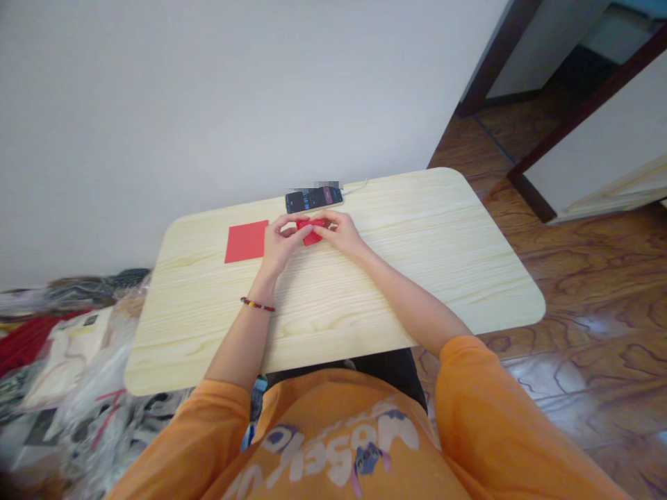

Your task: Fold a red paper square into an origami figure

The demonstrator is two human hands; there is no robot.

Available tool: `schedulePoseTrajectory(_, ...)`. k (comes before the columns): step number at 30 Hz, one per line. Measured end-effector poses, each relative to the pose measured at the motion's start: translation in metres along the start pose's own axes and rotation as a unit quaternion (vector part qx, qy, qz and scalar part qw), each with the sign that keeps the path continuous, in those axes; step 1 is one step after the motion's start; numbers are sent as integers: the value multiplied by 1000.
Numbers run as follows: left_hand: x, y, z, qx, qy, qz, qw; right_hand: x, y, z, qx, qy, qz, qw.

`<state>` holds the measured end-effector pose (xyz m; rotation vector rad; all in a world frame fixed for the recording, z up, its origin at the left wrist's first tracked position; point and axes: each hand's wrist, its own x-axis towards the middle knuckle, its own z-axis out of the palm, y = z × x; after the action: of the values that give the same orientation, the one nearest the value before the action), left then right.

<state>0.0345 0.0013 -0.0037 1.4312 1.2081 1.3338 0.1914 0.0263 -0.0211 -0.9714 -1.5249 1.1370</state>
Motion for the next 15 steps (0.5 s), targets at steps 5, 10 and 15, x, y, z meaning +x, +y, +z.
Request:
schedulePoseTrajectory(5,3,-7,0,-9,32,-11,999,4,6,-5,13,43,21,999)
schedulePoseTrajectory(10,5,-10,0,-41,58,-21,997,5,5,-7,48,26,46,997)
schedulePoseTrajectory(15,5,-12,-1,-40,59,-16,997,6,6,-7,105,21,55,993)
